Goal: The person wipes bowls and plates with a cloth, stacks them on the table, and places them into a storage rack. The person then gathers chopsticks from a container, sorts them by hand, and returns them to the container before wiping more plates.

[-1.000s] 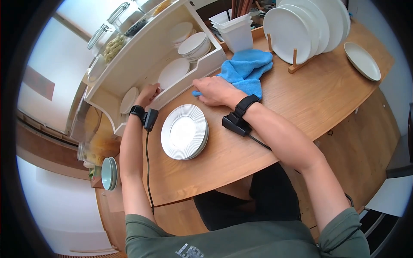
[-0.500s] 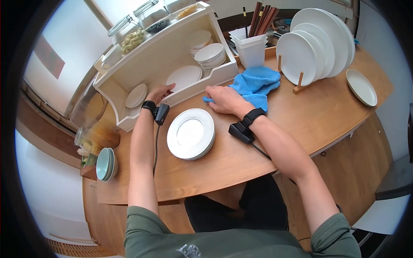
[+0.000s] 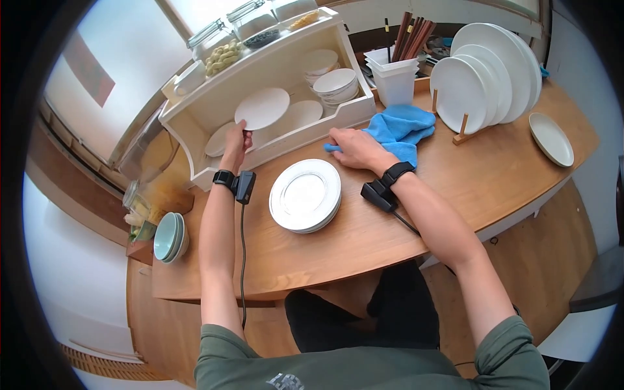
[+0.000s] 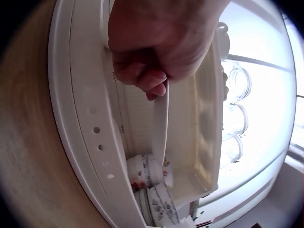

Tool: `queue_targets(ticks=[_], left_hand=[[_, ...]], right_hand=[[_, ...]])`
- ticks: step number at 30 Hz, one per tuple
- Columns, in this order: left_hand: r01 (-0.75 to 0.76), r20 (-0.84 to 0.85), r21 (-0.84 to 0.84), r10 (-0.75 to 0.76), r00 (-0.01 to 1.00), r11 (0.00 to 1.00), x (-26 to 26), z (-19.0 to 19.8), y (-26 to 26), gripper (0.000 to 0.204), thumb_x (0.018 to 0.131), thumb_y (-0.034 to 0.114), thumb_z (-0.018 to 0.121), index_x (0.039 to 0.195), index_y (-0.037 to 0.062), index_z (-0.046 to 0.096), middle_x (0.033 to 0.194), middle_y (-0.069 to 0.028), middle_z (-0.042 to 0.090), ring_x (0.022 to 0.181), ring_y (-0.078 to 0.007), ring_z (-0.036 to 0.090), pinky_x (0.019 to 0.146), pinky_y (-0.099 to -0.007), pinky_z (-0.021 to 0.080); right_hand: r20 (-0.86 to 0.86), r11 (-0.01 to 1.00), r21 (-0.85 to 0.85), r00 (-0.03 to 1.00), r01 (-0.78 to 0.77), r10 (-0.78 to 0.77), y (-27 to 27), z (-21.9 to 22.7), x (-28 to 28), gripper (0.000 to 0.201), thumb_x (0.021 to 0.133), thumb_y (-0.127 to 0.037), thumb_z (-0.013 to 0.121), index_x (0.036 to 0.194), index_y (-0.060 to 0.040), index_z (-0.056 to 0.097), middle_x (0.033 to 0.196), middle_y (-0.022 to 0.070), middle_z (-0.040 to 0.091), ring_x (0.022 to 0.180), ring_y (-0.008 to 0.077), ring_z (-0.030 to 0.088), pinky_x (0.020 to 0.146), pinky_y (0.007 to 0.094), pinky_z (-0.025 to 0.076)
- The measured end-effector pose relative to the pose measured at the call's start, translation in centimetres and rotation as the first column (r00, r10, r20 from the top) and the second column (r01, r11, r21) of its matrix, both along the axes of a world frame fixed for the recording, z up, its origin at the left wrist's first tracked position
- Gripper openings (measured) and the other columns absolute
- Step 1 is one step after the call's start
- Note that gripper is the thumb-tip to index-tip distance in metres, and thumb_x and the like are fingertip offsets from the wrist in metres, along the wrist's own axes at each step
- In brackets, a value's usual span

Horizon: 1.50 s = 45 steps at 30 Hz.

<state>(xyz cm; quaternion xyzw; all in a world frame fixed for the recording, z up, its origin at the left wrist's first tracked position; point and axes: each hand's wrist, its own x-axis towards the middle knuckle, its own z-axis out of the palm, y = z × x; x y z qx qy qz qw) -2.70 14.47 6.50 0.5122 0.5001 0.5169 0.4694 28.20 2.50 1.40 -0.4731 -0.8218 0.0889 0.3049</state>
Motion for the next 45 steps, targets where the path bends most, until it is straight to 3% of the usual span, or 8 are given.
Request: queue_targets(ticks=[5,7,9,17,25,29,35,45], left_hand=[[0.040,0.274,0.113,-0.070,0.959,0.993,-0.5,0.9,-5.9,0.026,0.095,0.027,0.048,0.078,0.0078,0.048,0.057,0.0029,0.038,0.042,-0.0062,0.031,0.041,-0.0216,0.026],[0.396,0.575,0.180,-0.423,0.700,0.900,-1.2,0.3,-8.7,0.026,0.095,0.026,0.047,0.075,0.0085,0.047,0.055,0.0045,0.035,0.040,-0.0053,0.031,0.040,-0.0220,0.026],[0.415,0.611,0.199,-0.444,0.656,0.888,-1.1,-0.7,-11.3,0.026,0.094,0.026,0.047,0.074,0.0091,0.046,0.055,0.0055,0.033,0.037,-0.0049,0.029,0.040,-0.0221,0.025],[0.241,0.422,0.028,-0.230,0.877,0.970,0.9,-1.8,-17.9,0.028,0.092,0.031,0.050,0.071,0.0121,0.045,0.049,0.0065,0.032,0.037,-0.0052,0.026,0.037,-0.0226,0.020],[0.377,0.089,0.081,-0.383,0.919,0.923,0.7,-2.5,-18.1,0.030,0.092,0.031,0.049,0.069,0.0130,0.047,0.054,0.0080,0.031,0.043,-0.0027,0.023,0.038,-0.0220,0.017],[0.418,0.020,0.071,-0.421,0.907,0.905,1.1,-2.2,-18.7,0.030,0.094,0.032,0.047,0.072,0.0117,0.052,0.053,0.0084,0.034,0.042,-0.0015,0.024,0.037,-0.0208,0.016],[0.439,-0.028,0.154,-0.440,0.898,0.885,1.8,-1.8,-19.6,0.034,0.095,0.034,0.047,0.072,0.0098,0.054,0.053,0.0071,0.038,0.041,-0.0012,0.029,0.035,-0.0195,0.020],[0.264,0.068,0.233,-0.286,0.956,0.936,2.1,-2.9,-18.4,0.033,0.094,0.031,0.048,0.071,0.0090,0.055,0.051,0.0061,0.041,0.039,-0.0027,0.031,0.035,-0.0207,0.021]], right_hand=[[-0.014,1.000,0.021,1.000,0.011,-0.010,0.4,-0.3,0.0,0.022,0.081,-0.016,0.061,0.096,-0.0037,0.052,0.093,0.0180,0.064,0.093,0.0373,0.060,0.079,0.0456,0.048],[-0.008,1.000,0.029,1.000,-0.007,0.007,0.6,-0.4,0.0,0.022,0.080,-0.016,0.062,0.095,-0.0033,0.052,0.092,0.0182,0.064,0.092,0.0376,0.060,0.078,0.0456,0.048],[-0.039,0.998,0.062,0.999,0.001,0.001,0.6,-0.4,0.0,0.022,0.079,-0.016,0.064,0.094,-0.0032,0.053,0.091,0.0180,0.064,0.091,0.0381,0.060,0.077,0.0454,0.048],[-0.260,0.971,0.219,0.965,0.100,-0.041,0.9,0.9,-0.5,0.018,0.080,-0.014,0.066,0.084,0.0003,0.056,0.080,0.0201,0.063,0.076,0.0353,0.062,0.067,0.0409,0.049],[-0.476,0.882,0.384,0.877,0.274,-0.065,-0.9,4.7,-2.4,0.019,0.081,-0.016,0.069,0.089,-0.0009,0.060,0.074,0.0110,0.063,0.061,0.0202,0.057,0.059,0.0315,0.047],[-0.418,0.908,0.373,0.908,0.191,-0.020,-3.1,6.4,-4.1,0.019,0.080,-0.014,0.070,0.090,-0.0011,0.062,0.075,0.0093,0.061,0.061,0.0171,0.054,0.060,0.0301,0.047],[0.002,0.866,0.467,0.979,-0.181,0.203,-6.4,6.0,-8.0,0.016,0.078,-0.007,0.067,0.094,-0.0024,0.064,0.092,0.0137,0.061,0.079,0.0305,0.061,0.070,0.0361,0.049],[0.079,0.831,0.368,0.905,-0.416,0.418,-9.1,6.0,-9.9,0.023,0.077,-0.005,0.065,0.100,-0.0033,0.062,0.101,0.0126,0.061,0.091,0.0305,0.060,0.079,0.0368,0.049]])
